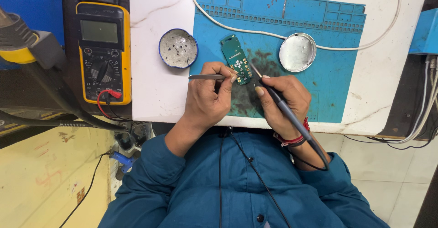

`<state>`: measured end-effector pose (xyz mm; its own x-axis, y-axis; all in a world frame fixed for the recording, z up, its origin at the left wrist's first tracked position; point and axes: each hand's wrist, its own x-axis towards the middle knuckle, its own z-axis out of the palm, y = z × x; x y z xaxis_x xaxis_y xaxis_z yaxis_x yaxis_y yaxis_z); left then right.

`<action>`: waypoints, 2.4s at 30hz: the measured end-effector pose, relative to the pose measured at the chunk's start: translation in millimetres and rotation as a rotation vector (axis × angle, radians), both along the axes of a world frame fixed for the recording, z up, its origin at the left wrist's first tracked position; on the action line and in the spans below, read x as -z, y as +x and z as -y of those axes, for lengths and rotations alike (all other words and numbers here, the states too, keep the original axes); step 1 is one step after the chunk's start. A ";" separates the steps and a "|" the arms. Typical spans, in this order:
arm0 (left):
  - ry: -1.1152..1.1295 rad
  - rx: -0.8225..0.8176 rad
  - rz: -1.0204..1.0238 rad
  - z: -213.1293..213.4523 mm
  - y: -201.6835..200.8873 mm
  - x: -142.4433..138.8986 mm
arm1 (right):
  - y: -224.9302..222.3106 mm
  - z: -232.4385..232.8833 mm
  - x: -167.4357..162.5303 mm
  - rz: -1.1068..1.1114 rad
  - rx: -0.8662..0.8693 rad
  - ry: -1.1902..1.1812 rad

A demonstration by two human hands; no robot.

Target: The person solders components onto a green circuit board at a workbench, holding the board with one hand while applying a soldering iron to its contacts. They use a solder wire spool, reposition the board, and continue soldering different points across the board.

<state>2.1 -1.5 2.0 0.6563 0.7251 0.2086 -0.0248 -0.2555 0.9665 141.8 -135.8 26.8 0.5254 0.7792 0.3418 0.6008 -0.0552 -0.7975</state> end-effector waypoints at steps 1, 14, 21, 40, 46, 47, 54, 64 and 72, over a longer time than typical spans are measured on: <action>0.004 -0.003 0.002 0.3 0.2 0.0 | 0.8 0.1 0.1 0.001 0.000 -0.012; 0.045 -0.018 -0.010 -0.5 0.0 -0.5 | 3.4 -1.8 -3.8 0.022 -0.045 -0.054; 0.034 -0.011 0.004 -0.2 -0.2 0.0 | 2.7 -3.2 -4.3 0.035 -0.046 -0.043; 0.003 -0.043 0.003 1.6 -0.6 3.1 | 1.7 -3.6 -5.5 0.041 -0.038 -0.063; 0.000 -0.045 0.002 1.6 0.6 3.5 | 2.6 -4.0 -5.9 0.047 -0.043 -0.055; -0.003 -0.043 0.006 1.5 0.6 3.6 | 2.9 -4.0 -6.1 0.052 -0.049 -0.054; -0.004 -0.042 0.007 1.8 0.8 3.2 | 2.5 -3.6 -6.4 0.048 -0.049 -0.057; 0.003 -0.042 -0.001 0.8 0.3 1.8 | 1.5 -4.1 -6.4 0.045 -0.038 -0.067; 0.011 -0.051 -0.006 0.7 0.6 1.9 | 1.7 -3.7 -5.8 0.041 -0.034 -0.056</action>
